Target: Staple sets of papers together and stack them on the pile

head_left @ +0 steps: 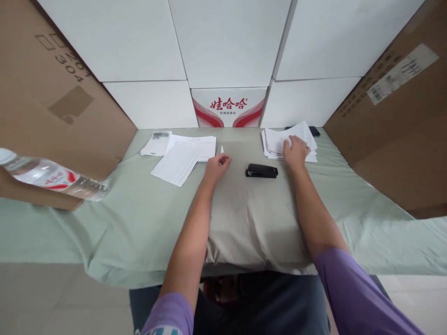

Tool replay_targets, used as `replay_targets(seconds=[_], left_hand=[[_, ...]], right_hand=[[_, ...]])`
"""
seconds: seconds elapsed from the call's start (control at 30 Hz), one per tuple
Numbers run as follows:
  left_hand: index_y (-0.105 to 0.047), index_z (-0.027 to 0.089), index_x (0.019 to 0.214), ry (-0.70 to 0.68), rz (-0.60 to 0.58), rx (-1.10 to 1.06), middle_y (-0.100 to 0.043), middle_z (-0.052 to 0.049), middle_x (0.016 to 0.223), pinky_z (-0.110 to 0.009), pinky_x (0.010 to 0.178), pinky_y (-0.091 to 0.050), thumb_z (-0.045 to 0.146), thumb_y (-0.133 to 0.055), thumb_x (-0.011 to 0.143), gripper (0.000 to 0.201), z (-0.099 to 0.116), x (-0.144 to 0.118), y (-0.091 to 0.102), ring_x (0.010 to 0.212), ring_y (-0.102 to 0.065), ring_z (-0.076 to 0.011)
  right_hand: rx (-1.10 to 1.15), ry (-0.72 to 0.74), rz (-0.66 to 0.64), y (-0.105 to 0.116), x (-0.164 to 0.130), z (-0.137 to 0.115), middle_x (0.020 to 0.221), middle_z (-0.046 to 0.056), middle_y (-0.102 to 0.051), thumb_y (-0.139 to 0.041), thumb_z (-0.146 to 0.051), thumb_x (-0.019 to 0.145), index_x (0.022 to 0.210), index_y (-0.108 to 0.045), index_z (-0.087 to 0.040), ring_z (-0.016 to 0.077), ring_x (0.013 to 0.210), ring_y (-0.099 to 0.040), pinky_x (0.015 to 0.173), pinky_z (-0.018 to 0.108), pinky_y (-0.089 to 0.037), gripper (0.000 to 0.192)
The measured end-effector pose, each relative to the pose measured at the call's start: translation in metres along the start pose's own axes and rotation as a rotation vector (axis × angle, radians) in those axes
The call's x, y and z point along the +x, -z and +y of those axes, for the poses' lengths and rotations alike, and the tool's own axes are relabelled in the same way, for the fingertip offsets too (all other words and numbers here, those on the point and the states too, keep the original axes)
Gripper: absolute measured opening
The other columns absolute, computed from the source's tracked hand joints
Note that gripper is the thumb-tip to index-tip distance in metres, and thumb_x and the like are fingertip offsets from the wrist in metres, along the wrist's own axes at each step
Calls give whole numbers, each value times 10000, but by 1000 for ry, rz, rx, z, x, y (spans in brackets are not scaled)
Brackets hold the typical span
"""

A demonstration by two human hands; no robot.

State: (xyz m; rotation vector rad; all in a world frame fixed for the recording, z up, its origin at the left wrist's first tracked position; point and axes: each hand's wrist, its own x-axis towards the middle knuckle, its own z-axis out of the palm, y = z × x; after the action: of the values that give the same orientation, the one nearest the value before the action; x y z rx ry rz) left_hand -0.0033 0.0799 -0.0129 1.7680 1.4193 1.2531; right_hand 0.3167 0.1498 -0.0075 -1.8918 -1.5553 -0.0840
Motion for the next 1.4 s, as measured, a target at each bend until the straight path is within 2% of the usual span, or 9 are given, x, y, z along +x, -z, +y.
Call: replay_targets(seconds=[0.1,0.17,0.23,0.33,0.53,0.7,0.87,1.07,1.4], left_hand=[[-687,215,999,58,230,479,-695,-100,1091,-425,989,-438,334,-584,861,209,-7,0,36,1140,-583,-267],[-606,209,1257,232,307,685,-558,-146,1400,-492,1104,-356,368,-651,814,473,-14,-3,56,1362,-433,-323],[-471,150,1423,436,267,784,-378,-196,1561,-535,1159,-284,442,-648,815,697,-23,-6,68,1474,-273,-366],[-385,91,1490,557,146,841,-285,-210,1612,-540,1175,-262,460,-527,894,716,-32,-7,71,1500,-210,-383],[-395,26,1483,517,92,935,-303,-230,1598,-512,1158,-305,378,-390,965,626,-30,-5,64,1479,-249,-398],[-575,59,1309,499,149,950,-541,-258,1388,-456,986,-477,206,-264,985,473,-25,-3,61,1316,-498,-343],[-671,82,1149,528,224,985,-643,-239,1194,-419,857,-522,86,-289,932,439,-25,0,57,1107,-641,-314],[-723,128,1084,593,301,947,-709,-204,1037,-431,802,-514,226,-352,970,400,-19,-2,60,983,-686,-326],[-709,260,1075,480,206,790,-633,-89,1237,-369,848,-494,436,-681,811,319,-31,-5,79,1072,-626,-275]], right_hand=[[214,103,245,33,5,-27,1251,155,-627,-342,-441,993,1209,-627,-168,301,1206,-520,1065,583,-315,450],[370,228,331,65,-4,-54,1164,128,-642,-343,-445,1001,1142,-636,-184,265,1130,-563,1027,520,-376,417],[516,304,366,95,-28,-87,1078,100,-646,-340,-416,1011,1072,-637,-196,232,1058,-588,977,455,-418,375],[702,356,273,112,-87,-133,941,66,-646,-375,-354,1004,947,-627,-199,196,943,-605,889,370,-445,302],[824,400,-221,36,-200,-169,792,35,-625,-427,-300,968,841,-595,-197,162,766,-577,730,291,-418,235],[820,381,-522,-3,-219,-165,712,-1,-556,-444,-306,931,812,-588,-197,141,662,-491,650,274,-356,217],[862,269,-557,-1,-208,-161,672,-19,-523,-441,-321,920,775,-567,-203,138,650,-477,640,273,-333,226],[910,254,-592,-3,-207,-161,679,-23,-538,-465,-301,898,798,-587,-200,133,654,-485,644,265,-343,187],[898,242,-616,-7,-206,-159,685,-24,-539,-459,-320,901,765,-567,-201,134,668,-483,655,266,-345,211]])
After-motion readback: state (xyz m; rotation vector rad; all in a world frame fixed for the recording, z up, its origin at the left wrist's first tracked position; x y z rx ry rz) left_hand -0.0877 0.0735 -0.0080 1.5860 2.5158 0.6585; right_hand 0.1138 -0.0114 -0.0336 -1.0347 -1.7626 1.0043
